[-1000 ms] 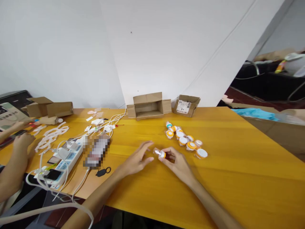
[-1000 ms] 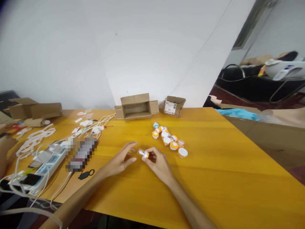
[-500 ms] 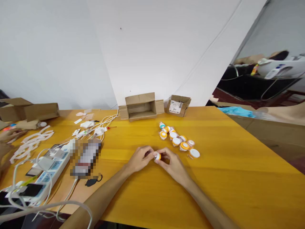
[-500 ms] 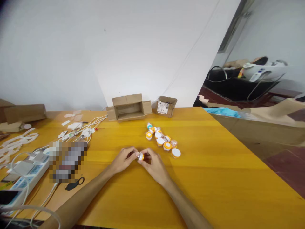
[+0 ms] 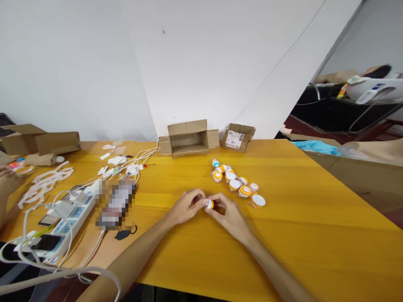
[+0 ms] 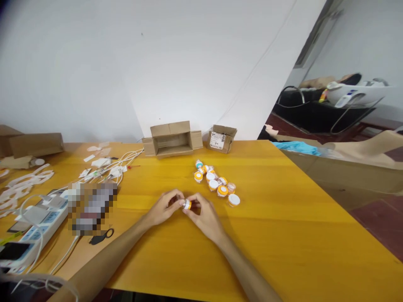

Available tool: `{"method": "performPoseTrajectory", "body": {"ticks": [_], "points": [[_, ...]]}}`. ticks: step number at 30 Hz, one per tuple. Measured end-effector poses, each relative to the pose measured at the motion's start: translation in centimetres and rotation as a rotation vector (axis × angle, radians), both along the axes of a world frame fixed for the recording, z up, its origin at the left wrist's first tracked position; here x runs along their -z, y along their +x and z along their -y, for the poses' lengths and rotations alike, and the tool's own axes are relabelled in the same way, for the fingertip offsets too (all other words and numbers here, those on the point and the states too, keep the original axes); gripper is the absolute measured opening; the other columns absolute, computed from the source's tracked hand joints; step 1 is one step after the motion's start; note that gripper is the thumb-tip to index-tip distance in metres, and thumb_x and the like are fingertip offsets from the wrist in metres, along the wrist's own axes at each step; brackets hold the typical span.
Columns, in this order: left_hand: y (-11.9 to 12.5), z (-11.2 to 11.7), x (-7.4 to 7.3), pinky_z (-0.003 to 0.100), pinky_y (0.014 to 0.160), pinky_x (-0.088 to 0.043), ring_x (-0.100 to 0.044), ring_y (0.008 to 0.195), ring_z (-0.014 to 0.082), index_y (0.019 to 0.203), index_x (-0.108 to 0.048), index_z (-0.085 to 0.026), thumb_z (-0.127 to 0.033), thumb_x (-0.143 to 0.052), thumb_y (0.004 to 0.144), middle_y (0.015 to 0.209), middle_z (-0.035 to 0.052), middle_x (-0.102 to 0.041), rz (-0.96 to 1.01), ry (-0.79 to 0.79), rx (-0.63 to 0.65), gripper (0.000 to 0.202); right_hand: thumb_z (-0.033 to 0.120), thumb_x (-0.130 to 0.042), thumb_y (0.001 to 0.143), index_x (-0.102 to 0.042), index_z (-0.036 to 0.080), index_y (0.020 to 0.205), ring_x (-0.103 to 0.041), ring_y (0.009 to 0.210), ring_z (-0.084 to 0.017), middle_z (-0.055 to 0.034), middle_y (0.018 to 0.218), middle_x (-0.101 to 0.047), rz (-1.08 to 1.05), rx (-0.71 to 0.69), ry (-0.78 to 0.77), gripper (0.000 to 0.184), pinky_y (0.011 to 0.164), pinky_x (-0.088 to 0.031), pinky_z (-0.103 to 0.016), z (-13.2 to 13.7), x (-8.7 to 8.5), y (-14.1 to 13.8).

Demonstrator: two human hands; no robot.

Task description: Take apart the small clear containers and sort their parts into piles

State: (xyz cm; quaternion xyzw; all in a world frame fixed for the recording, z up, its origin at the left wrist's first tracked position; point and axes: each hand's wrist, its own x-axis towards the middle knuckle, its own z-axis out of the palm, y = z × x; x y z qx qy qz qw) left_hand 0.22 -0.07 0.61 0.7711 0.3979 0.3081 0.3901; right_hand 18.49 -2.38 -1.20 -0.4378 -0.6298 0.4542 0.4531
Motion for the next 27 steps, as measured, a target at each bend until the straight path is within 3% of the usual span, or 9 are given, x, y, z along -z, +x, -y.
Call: {"method": "performPoseTrajectory", "body": {"ticks": [4, 6, 10, 19, 21, 24, 27], "points": [[-0.27, 0.09, -0.03, 0.028, 0.080, -0.046, -0.060, 0.085, 0.0176, 0.116, -0.057, -0.021, -0.045, -0.055, 0.092, 0.097, 0.0039, -0.067, 0.019, 0.040, 0.043, 0.035, 0.042, -0.071, 0.077, -0.061, 0.024, 0.086, -0.070, 0.084, -0.022, -0.0037, 0.089, -0.074, -0.017, 0.007, -0.017, 0.022, 0.081, -0.058, -0.038, -0.11, -0.04, 0.04], [-0.38, -0.01, 0.00, 0.029, 0.082, -0.046, -0.060, 0.088, 0.0181, 0.118, -0.057, -0.021, -0.044, -0.053, 0.093, 0.101, 0.0047, -0.067, 0.021, 0.053, 0.073, 0.034, 0.044, -0.071, 0.076, -0.061, 0.024, 0.085, -0.070, 0.084, -0.023, -0.0040, 0.089, -0.074, -0.025, 0.000, -0.023, 0.024, 0.080, -0.058, -0.038, -0.16, -0.03, 0.10], [-0.37, -0.34, 0.06, 0.027, 0.078, -0.046, -0.060, 0.084, 0.0175, 0.105, -0.063, -0.019, -0.045, -0.051, 0.094, 0.095, 0.0043, -0.068, 0.003, 0.051, 0.096, 0.031, 0.043, -0.071, 0.076, -0.061, 0.024, 0.085, -0.070, 0.083, -0.022, -0.0037, 0.088, -0.073, -0.006, -0.005, -0.004, 0.024, 0.080, -0.058, -0.038, -0.22, 0.06, 0.16], [-0.11, -0.55, 0.23, 0.025, 0.064, -0.042, -0.053, 0.066, 0.0135, 0.080, -0.063, -0.018, -0.050, -0.051, 0.092, 0.074, -0.0004, -0.063, -0.083, 0.078, -0.033, 0.036, 0.039, -0.073, 0.073, -0.060, 0.024, 0.084, -0.070, 0.083, -0.022, -0.0018, 0.087, -0.074, 0.023, -0.011, 0.044, 0.022, 0.083, -0.056, -0.040, -0.46, 0.31, -0.32], [-0.27, -0.53, 0.19, 0.025, 0.065, -0.042, -0.054, 0.068, 0.0140, 0.086, -0.063, -0.018, -0.051, -0.053, 0.091, 0.076, -0.0004, -0.063, -0.081, 0.089, -0.018, 0.035, 0.038, -0.073, 0.073, -0.060, 0.024, 0.084, -0.070, 0.083, -0.022, -0.0017, 0.086, -0.074, 0.025, -0.008, 0.044, 0.022, 0.082, -0.056, -0.040, -0.54, 0.35, -0.43], [-0.61, -0.44, 0.15, 0.026, 0.068, -0.043, -0.055, 0.072, 0.0151, 0.110, -0.060, -0.020, -0.053, -0.055, 0.089, 0.083, -0.0001, -0.063, -0.045, 0.090, 0.023, 0.039, 0.039, -0.072, 0.072, -0.059, 0.024, 0.084, -0.070, 0.082, -0.022, -0.0022, 0.086, -0.073, 0.017, 0.000, 0.040, 0.023, 0.080, -0.057, -0.040, -0.69, 0.46, -0.50], [-0.82, -0.44, 0.24, 0.027, 0.071, -0.044, -0.055, 0.074, 0.0157, 0.111, -0.059, -0.020, -0.056, -0.052, 0.090, 0.086, 0.0013, -0.064, -0.014, 0.084, 0.070, 0.043, 0.040, -0.073, 0.070, -0.058, 0.024, 0.084, -0.070, 0.081, -0.022, -0.0022, 0.085, -0.073, 0.021, 0.001, 0.054, 0.025, 0.079, -0.057, -0.040, -0.85, 0.57, -0.46]]}}
